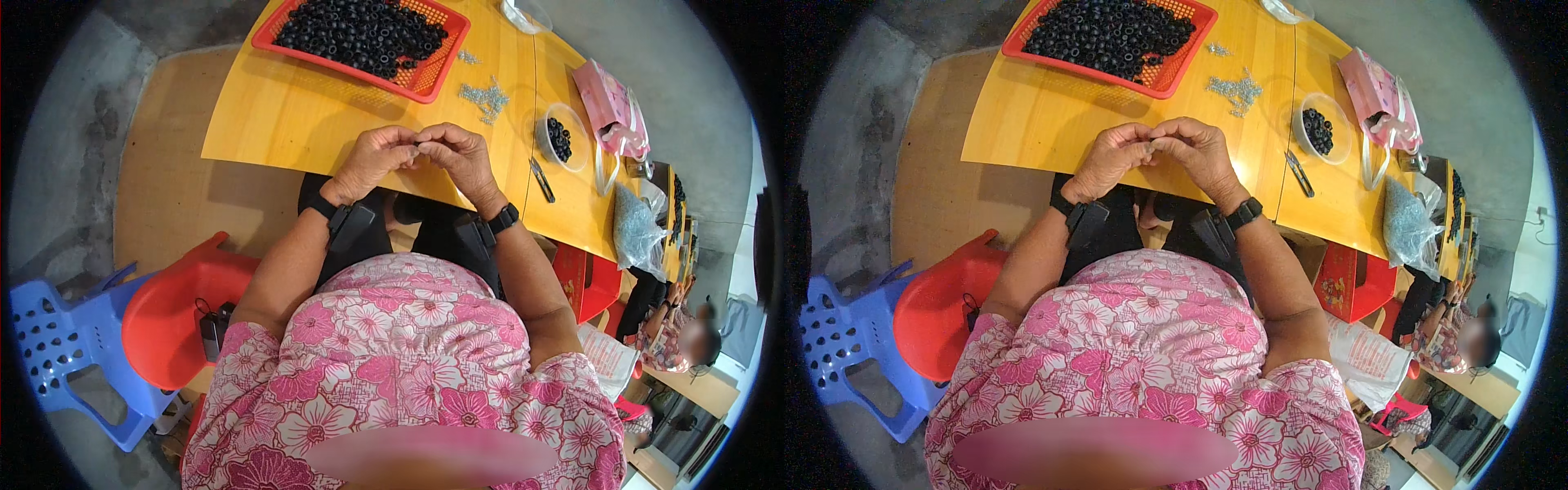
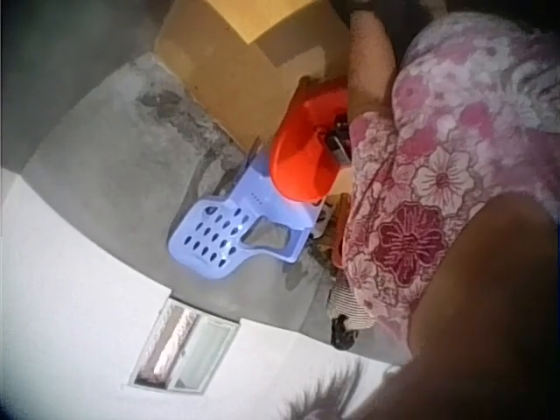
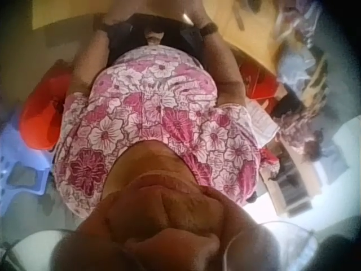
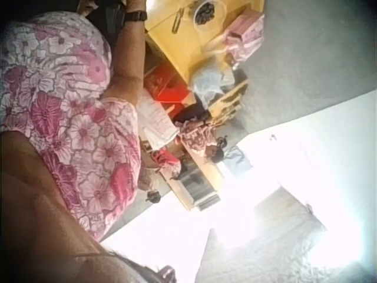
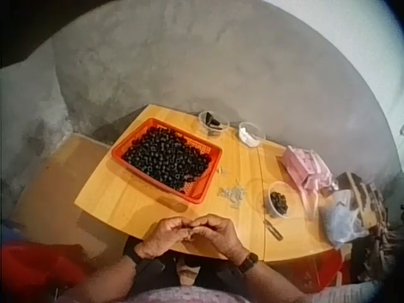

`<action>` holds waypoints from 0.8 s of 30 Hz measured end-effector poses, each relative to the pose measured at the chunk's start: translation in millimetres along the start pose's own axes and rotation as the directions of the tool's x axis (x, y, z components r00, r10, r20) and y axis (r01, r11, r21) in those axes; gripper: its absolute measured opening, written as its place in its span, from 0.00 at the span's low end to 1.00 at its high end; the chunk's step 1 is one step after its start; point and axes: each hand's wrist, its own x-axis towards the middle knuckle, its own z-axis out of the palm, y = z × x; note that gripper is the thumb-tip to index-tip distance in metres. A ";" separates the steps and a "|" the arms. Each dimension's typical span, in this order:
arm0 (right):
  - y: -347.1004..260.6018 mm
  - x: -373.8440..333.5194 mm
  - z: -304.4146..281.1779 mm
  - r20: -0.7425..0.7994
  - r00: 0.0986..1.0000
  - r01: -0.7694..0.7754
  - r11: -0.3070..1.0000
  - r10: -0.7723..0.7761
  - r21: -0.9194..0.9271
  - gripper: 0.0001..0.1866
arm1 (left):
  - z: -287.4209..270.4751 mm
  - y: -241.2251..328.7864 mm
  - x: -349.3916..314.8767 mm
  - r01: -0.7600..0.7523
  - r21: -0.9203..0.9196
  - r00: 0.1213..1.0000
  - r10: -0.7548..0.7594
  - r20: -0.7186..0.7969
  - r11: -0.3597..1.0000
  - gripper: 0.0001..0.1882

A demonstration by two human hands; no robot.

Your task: The person picks up black plastic pieces and small metal inserts from the table and tray, then presses the metal inserts into the black plastic pieces by hand.

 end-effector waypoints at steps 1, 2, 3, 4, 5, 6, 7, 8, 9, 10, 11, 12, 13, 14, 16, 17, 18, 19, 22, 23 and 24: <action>-6.5 1.2 3.3 0.001 1.000 -0.002 1.000 0.002 0.002 0.04 | 0.1 2.3 -0.5 0.001 0.030 1.000 -0.001 -0.008 1.000 0.09; -13.2 5.4 2.7 0.003 1.000 -0.002 1.000 0.002 -0.002 0.04 | 0.5 4.2 -1.5 -0.002 0.027 1.000 0.002 -0.008 1.000 0.09; -19.7 9.3 1.2 -0.007 0.996 0.083 0.988 -0.085 -0.130 0.04 | 1.2 6.0 -2.8 -0.029 0.069 1.000 0.029 0.001 0.997 0.08; -23.6 13.2 -0.6 -0.005 0.985 0.165 0.952 -0.173 -0.257 0.03 | 1.7 7.5 -2.8 -0.056 0.111 0.998 0.055 0.011 0.992 0.08; -24.8 22.7 -3.2 -0.086 0.972 0.186 0.937 -0.220 -0.295 0.03 | 2.1 6.5 -1.9 -0.059 0.116 0.998 0.058 0.012 0.991 0.07; -30.9 32.8 -8.1 -0.119 0.942 0.225 0.855 -0.313 -0.468 0.04 | 1.6 7.4 -1.6 -0.061 0.114 0.998 0.061 0.010 0.992 0.07; -42.4 44.0 -10.8 -0.134 0.940 0.188 0.803 -0.314 -0.565 0.04 | 3.0 10.8 -1.6 -0.019 0.060 1.000 0.018 0.006 0.998 0.08; -49.8 55.9 -13.5 -0.148 0.936 0.149 0.742 -0.318 -0.654 0.04 | 3.1 12.6 -1.5 0.023 0.006 1.000 -0.023 0.003 1.000 0.08; -49.4 70.2 -19.6 -0.145 0.937 0.149 0.741 -0.317 -0.655 0.04 | 2.1 11.9 -1.1 0.022 0.004 1.000 -0.022 0.000 1.000 0.08; -48.4 86.2 -28.3 -0.020 0.917 0.227 0.562 -0.398 -0.796 0.04 | 1.6 10.7 -0.2 0.009 0.008 1.000 -0.009 -0.001 1.000 0.08; -47.0 101.3 -34.0 0.120 0.886 0.297 0.350 -0.448 -0.888 0.05 | 1.1 9.4 0.9 -0.005 0.011 1.000 0.005 -0.002 1.000 0.08; -44.4 113.6 -37.1 0.120 0.887 0.296 0.349 -0.446 -0.889 0.05 | 0.8 8.3 1.5 -0.005 0.009 1.000 0.005 -0.001 1.000 0.08; -41.2 126.2 -38.0 0.161 0.914 0.277 0.280 -0.373 -0.919 0.06 | -0.3 7.1 1.6 -0.007 0.002 1.000 0.007 -0.001 1.000 0.09; -39.2 137.9 -38.8 0.195 0.935 0.262 0.206 -0.296 -0.943 0.07 | -0.3 6.8 1.3 -0.011 -0.005 1.000 0.011 0.001 1.000 0.09; -33.2 158.3 -36.1 0.194 0.959 0.237 0.211 -0.207 -0.948 0.07 | -0.2 6.4 1.7 -0.017 -0.020 1.000 0.017 0.003 1.000 0.08; -30.5 165.6 -33.1 0.194 0.973 0.213 0.161 -0.125 -0.964 0.08 | -0.5 6.3 2.0 -0.022 -0.033 1.000 0.022 0.006 0.999 0.08; -28.4 171.9 -31.4 0.187 0.981 0.191 0.109 -0.044 -0.976 0.08 | -0.7 6.3 1.9 -0.023 -0.034 1.000 0.023 0.004 0.999 0.08; -25.6 177.9 -31.1 0.188 0.981 0.192 0.108 -0.042 -0.975 0.08 | -0.8 6.3 1.1 -0.029 -0.022 1.000 0.029 0.010 0.999 0.08; -17.5 189.9 -31.2 0.242 0.969 0.241 0.026 0.055 -0.970 0.08 | -0.2 7.1 1.4 -0.036 -0.017 0.999 0.037 0.020 0.999 0.09; -15.2 191.7 -31.1 0.255 0.964 0.255 0.013 0.070 -0.967 0.08 | -0.2 7.5 1.2 -0.039 -0.023 0.999 0.039 0.025 0.999 0.09; -12.9 193.0 -31.4 0.268 0.960 0.269 -0.001 0.085 -0.963 0.08 | -0.7 7.6 0.7 -0.038 -0.025 0.999 0.039 0.024 0.999 0.09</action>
